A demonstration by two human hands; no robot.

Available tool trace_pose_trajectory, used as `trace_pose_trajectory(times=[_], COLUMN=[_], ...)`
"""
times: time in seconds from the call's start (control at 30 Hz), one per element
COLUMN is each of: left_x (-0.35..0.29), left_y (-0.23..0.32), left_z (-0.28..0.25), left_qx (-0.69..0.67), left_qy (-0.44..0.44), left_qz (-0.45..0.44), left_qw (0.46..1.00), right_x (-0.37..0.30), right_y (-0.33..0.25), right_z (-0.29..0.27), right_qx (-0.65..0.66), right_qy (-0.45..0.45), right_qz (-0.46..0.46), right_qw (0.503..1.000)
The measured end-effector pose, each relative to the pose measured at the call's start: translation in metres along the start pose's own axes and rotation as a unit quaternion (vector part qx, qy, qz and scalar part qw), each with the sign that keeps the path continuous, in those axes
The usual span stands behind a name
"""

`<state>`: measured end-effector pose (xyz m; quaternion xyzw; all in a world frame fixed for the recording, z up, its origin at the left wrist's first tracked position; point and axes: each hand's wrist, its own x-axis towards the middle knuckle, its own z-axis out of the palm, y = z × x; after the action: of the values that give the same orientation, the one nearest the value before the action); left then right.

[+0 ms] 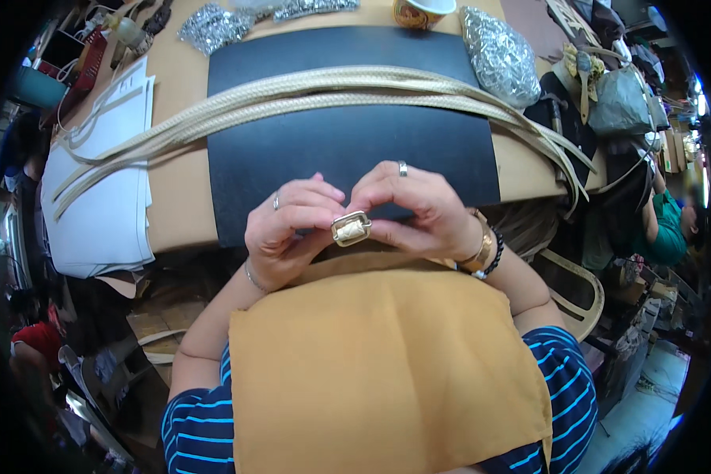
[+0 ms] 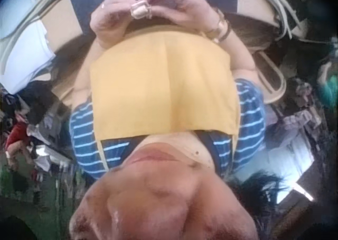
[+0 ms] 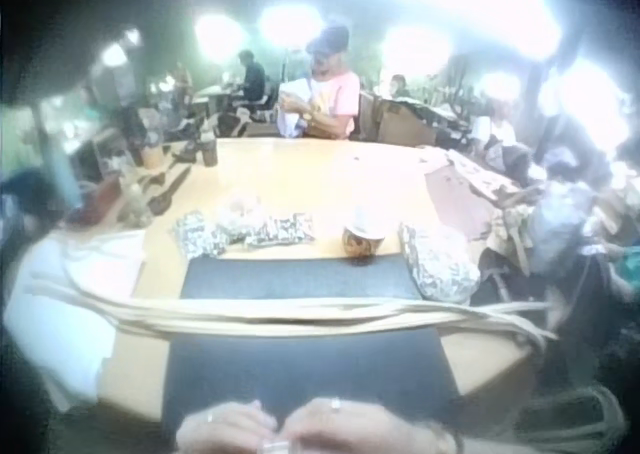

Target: The person assembles leather straps by attaching metal buckles and loops by hand. The person picks up a braided leather strap, threads it through a metal buckle and a leather loop, and secures the buckle by inserting the pin into the leather.

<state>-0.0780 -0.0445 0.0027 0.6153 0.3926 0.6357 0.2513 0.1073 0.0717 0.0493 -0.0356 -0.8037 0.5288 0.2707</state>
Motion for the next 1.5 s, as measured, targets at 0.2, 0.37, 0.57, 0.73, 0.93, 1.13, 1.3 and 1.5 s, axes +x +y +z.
trace_pose_trajectory(times=[0.2, 0.37, 0.57, 0.73, 0.93, 1.13, 1.3, 1.5], left_x=[-0.005, -0.003, 0.003, 0.011, 0.019, 0.012, 0.011, 0.004], left_y=[-0.001, -0.003, 0.003, 0.005, 0.014, 0.011, 0.012, 0.006], left_z=[0.004, 0.0, -0.006, -0.009, -0.009, -0.003, 0.002, 0.003], left_qx=[-0.031, -0.018, -0.037, 0.011, 0.042, 0.001, -0.06, -0.084], left_qy=[0.072, 0.07, 0.039, 0.054, 0.039, 0.089, 0.113, 0.132], left_qz=[-0.062, -0.056, -0.095, -0.054, -0.033, -0.045, -0.08, -0.092], left_qw=[0.995, 0.996, 0.994, 0.997, 0.998, 0.995, 0.989, 0.983], right_x=[0.008, 0.011, 0.013, 0.014, 0.011, 0.018, 0.019, 0.02], right_y=[0.002, -0.002, -0.002, -0.003, -0.004, -0.007, -0.004, -0.003], right_z=[0.006, 0.011, 0.011, 0.021, 0.025, 0.027, 0.029, 0.029], right_qx=[-0.025, -0.055, -0.039, 0.037, 0.085, -0.058, -0.099, -0.107], right_qy=[0.013, 0.055, 0.071, 0.119, 0.109, 0.112, 0.124, 0.102], right_qz=[-0.011, -0.007, -0.014, 0.029, 0.083, -0.002, -0.032, -0.031], right_qw=[1.0, 0.997, 0.997, 0.992, 0.987, 0.992, 0.987, 0.989])
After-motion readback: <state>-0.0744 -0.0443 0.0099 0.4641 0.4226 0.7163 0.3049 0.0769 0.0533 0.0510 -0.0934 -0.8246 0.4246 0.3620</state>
